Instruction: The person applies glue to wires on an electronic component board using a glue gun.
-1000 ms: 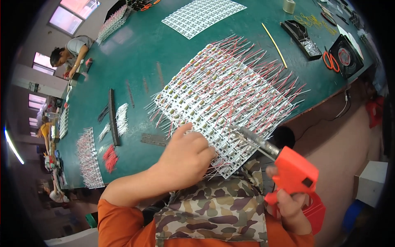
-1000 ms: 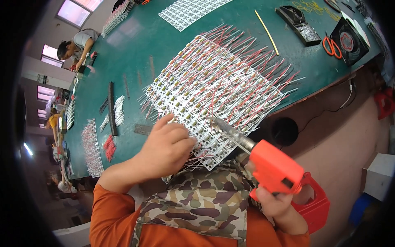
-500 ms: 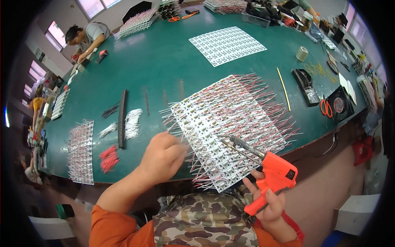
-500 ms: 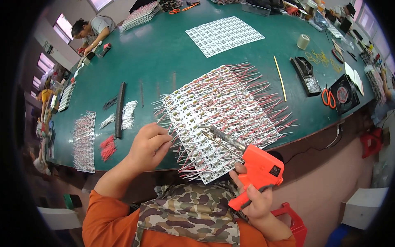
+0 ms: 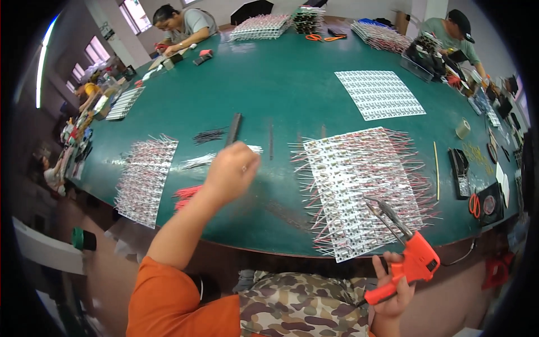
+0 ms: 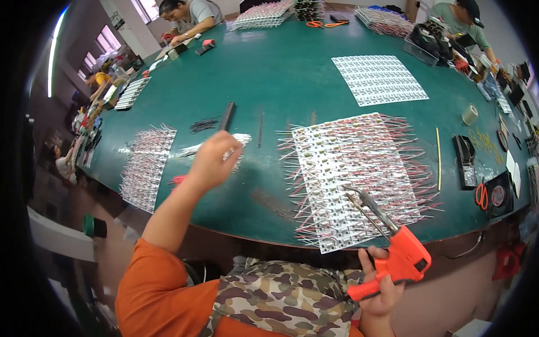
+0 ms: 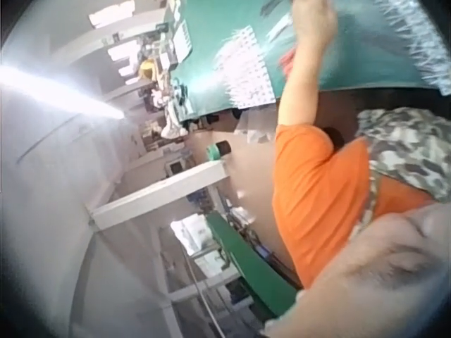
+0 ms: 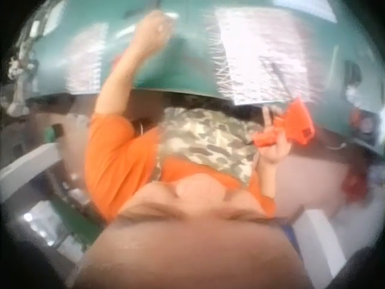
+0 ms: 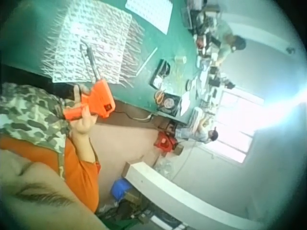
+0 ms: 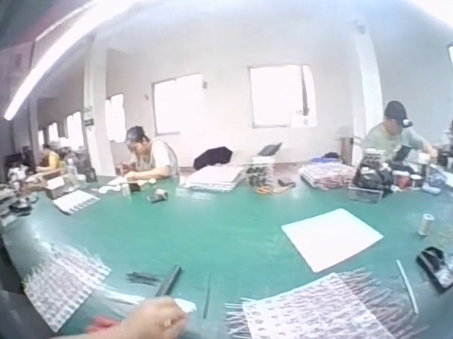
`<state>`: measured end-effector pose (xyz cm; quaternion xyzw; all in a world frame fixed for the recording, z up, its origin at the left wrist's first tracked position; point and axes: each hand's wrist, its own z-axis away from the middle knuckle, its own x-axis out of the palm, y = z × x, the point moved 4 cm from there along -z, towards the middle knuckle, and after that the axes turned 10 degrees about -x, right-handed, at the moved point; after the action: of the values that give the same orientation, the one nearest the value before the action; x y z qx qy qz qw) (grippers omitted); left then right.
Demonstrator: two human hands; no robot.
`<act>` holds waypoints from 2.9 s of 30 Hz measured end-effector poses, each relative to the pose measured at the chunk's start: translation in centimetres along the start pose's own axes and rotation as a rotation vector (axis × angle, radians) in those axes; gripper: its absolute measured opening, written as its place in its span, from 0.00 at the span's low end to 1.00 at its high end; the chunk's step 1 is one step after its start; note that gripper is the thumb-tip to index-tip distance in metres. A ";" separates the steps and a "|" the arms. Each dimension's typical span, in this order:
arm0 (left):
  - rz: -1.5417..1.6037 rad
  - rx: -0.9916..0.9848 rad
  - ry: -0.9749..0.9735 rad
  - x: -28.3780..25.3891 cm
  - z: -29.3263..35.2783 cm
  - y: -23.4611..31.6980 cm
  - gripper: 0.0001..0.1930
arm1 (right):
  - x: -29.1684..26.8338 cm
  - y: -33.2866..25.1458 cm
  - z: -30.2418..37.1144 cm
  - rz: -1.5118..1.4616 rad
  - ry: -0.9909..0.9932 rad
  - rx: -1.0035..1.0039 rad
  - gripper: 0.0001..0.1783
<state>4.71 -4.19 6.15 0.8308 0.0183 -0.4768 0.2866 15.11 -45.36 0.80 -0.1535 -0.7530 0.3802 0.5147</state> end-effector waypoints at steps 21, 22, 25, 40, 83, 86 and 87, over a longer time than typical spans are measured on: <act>-0.556 0.218 -0.211 3.1 -3.1 -7.2 0.12 | -3.1 -1.3 0.8 0.080 0.075 -0.152 0.35; -0.573 0.247 -0.187 3.1 -3.0 -7.0 0.10 | -3.2 -1.4 0.9 0.076 0.076 -0.153 0.35; -0.625 0.271 -0.185 3.1 -2.8 -7.1 0.07 | -3.4 -1.5 1.1 0.061 0.083 -0.154 0.34; -0.602 0.187 -0.097 3.1 -2.5 -6.7 0.02 | -4.3 -1.6 1.9 0.058 0.071 -0.178 0.34; -0.014 0.925 -0.569 9.7 5.6 16.2 0.08 | -5.8 -1.4 2.3 0.005 0.132 -0.156 0.32; 0.013 0.887 -0.606 9.8 5.5 16.1 0.07 | -5.8 -1.2 2.5 -0.005 0.146 -0.157 0.32; 0.012 0.892 -0.610 9.9 5.6 16.3 0.08 | -5.8 -1.2 2.5 -0.006 0.146 -0.156 0.32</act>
<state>10.60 -22.94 3.54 0.6958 -0.2746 -0.6562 -0.0990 15.56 -50.84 -2.58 -0.2182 -0.7412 0.3066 0.5559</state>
